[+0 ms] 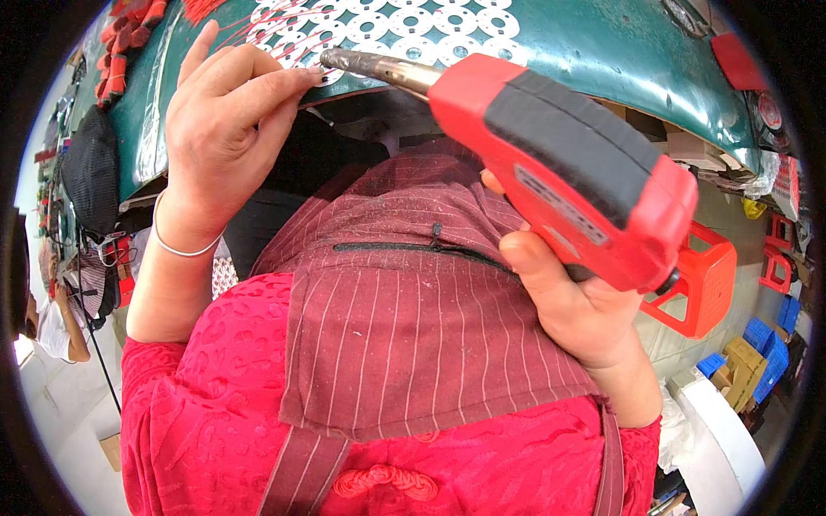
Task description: The person places wires onto circular circuit boards by hand and solders them using a soldering gun.
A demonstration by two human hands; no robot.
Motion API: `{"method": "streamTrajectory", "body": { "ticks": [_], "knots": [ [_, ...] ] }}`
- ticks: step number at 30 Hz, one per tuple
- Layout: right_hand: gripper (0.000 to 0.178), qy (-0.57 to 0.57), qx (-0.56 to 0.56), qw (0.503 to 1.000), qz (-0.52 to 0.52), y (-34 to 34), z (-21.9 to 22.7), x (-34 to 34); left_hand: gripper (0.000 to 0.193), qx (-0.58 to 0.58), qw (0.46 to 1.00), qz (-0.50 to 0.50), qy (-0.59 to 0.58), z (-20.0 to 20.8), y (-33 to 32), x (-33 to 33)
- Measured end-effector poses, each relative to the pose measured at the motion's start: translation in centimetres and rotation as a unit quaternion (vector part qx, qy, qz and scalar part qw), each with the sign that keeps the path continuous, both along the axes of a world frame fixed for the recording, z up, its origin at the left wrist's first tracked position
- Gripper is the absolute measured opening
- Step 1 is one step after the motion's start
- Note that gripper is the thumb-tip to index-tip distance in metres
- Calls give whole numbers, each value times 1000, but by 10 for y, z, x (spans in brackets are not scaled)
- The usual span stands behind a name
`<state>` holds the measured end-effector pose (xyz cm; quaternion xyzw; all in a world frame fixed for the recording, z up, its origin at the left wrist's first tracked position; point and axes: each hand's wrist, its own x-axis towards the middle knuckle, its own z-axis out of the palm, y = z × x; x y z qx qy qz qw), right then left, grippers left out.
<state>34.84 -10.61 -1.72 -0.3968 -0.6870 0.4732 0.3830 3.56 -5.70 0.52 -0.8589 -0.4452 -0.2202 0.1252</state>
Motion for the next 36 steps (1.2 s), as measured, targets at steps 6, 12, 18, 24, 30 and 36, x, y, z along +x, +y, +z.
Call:
{"method": "streamTrajectory", "body": {
  "ticks": [6, 12, 18, 24, 30, 36],
  "knots": [
    [47, 30, -30, 999, -12, 5, 0, -2, 20, -4, 1000, 3, 0, -5, 3, -4],
    [47, 72, -68, 995, -31, 6, 7, -2, 19, 55, 998, -7, -20, -2, 7, -10],
    [47, 128, -22, 990, -55, 10, -2, -5, 21, 21, 998, 21, -61, -15, -3, -10],
    [44, 139, -27, 988, -66, 14, -3, -1, 12, 44, 995, -12, -94, -21, -4, -5],
    [42, 156, -13, 985, -73, 25, -5, -2, 19, 8, 995, 1, -99, -12, -7, -2],
    [41, 157, -1, 984, -90, 46, 1, -3, 18, -48, 993, 8, -108, 16, 4, -19]
  ]
}}
